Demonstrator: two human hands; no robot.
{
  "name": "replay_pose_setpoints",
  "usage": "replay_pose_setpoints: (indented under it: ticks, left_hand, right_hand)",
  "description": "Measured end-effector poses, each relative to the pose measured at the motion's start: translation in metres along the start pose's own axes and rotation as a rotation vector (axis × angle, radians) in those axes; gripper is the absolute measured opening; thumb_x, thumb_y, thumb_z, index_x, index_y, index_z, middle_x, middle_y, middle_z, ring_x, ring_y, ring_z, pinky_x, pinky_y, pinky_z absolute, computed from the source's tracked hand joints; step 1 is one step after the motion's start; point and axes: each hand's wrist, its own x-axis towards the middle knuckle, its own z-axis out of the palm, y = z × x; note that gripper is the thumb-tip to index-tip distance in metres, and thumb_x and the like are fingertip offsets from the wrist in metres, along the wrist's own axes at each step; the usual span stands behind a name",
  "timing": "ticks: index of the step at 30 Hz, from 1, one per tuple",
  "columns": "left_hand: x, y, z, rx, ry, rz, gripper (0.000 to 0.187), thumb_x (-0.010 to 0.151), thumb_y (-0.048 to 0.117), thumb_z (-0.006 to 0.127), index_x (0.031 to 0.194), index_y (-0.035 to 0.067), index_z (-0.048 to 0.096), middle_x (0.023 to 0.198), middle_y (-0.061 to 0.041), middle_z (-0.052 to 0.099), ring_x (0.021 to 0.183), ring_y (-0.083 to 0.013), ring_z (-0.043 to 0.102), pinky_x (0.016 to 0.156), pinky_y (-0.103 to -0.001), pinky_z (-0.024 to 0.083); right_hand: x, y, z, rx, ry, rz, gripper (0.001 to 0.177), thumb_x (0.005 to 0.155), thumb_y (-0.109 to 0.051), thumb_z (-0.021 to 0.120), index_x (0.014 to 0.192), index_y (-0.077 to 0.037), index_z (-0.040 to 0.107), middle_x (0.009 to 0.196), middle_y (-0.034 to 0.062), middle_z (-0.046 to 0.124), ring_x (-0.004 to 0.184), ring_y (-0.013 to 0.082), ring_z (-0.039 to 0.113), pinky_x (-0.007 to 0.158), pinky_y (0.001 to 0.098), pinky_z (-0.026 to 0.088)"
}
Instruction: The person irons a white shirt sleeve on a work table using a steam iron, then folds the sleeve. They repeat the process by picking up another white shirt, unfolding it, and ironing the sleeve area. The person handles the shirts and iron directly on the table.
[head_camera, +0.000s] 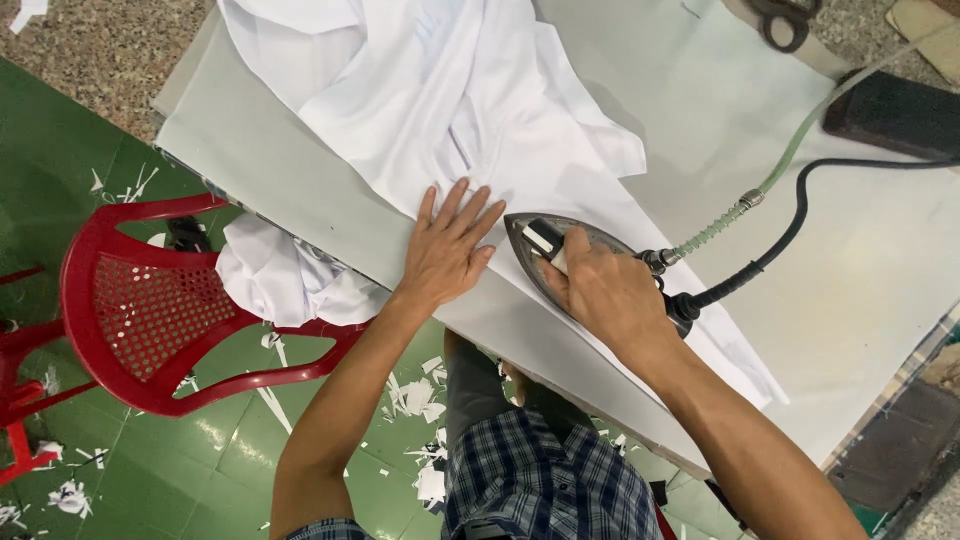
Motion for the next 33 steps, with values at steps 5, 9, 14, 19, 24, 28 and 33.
replay_pose_setpoints:
  ticks: [5,9,14,19,24,28,33]
  left_hand:
    - [0.000,-0.002,0.007,0.164,0.068,0.050,0.053,0.105,0.052,0.040,0.152,0.030,0.052,0.160,-0.003,0.044,0.153,-0.0276,0.027,0.126,-0.054,0.006]
    - [-0.001,0.003,0.004,0.181,0.053,0.043,0.052,0.105,0.051,0.043,0.151,0.029,0.053,0.162,-0.003,0.040,0.154,-0.0268,0.025,0.126,-0.054,0.004]
    - [-0.005,0.001,0.010,0.225,0.107,-0.008,0.053,0.102,0.054,0.048,0.147,0.027,0.057,0.165,-0.011,0.034,0.155,-0.0316,0.022,0.126,-0.056,0.007]
    - [0.000,0.014,-0.014,0.241,0.062,-0.034,0.053,0.106,0.048,0.047,0.145,0.015,0.060,0.161,-0.021,0.035,0.150,-0.0410,0.029,0.122,-0.062,0.021]
    - [-0.001,0.016,-0.015,0.257,0.071,-0.051,0.053,0.106,0.049,0.047,0.146,0.016,0.060,0.161,-0.022,0.034,0.151,-0.0407,0.029,0.123,-0.061,0.020]
    - [-0.003,0.009,-0.004,0.209,0.081,-0.083,0.051,0.104,0.049,0.050,0.145,0.021,0.061,0.162,-0.021,0.031,0.153,-0.0379,0.022,0.124,-0.059,0.012]
    - [-0.003,0.005,0.002,0.150,0.115,-0.113,0.049,0.102,0.050,0.053,0.143,0.024,0.061,0.163,-0.020,0.031,0.155,-0.0353,0.018,0.125,-0.058,0.005]
  right_hand:
    - [-0.041,0.019,-0.006,0.059,-0.066,0.066,0.043,0.102,-0.045,0.052,0.110,-0.003,0.059,0.070,0.0179,0.070,0.064,0.0377,0.075,0.058,0.0473,0.061]
    - [-0.056,0.026,0.007,0.073,-0.043,0.081,0.045,0.102,-0.046,0.052,0.114,-0.003,0.059,0.074,0.0179,0.072,0.067,0.0374,0.076,0.059,0.0468,0.061]
    - [-0.091,0.036,0.022,-0.131,0.601,-0.182,0.052,0.088,-0.040,0.076,0.128,-0.008,0.066,0.113,0.0123,0.070,0.102,0.0299,0.071,0.091,0.0376,0.060]
    - [-0.155,0.052,0.020,-0.181,0.347,-0.193,0.060,0.096,-0.025,0.062,0.146,0.003,0.042,0.149,0.0271,0.049,0.137,0.0423,0.051,0.115,0.0561,0.044]
    - [-0.154,0.060,0.012,-0.210,0.126,-0.216,0.067,0.089,0.008,0.040,0.155,0.004,0.030,0.159,0.0255,0.036,0.142,0.0409,0.041,0.121,0.0534,0.034]
    - [-0.099,0.053,0.003,-0.018,0.020,-0.086,0.070,0.089,-0.033,0.066,0.149,-0.004,0.046,0.133,0.0185,0.062,0.120,0.0328,0.063,0.103,0.0440,0.051]
    - [-0.048,0.032,-0.005,0.288,-0.147,0.061,0.059,0.098,-0.044,0.059,0.144,-0.008,0.052,0.119,0.0194,0.072,0.102,0.0365,0.074,0.086,0.0465,0.059]
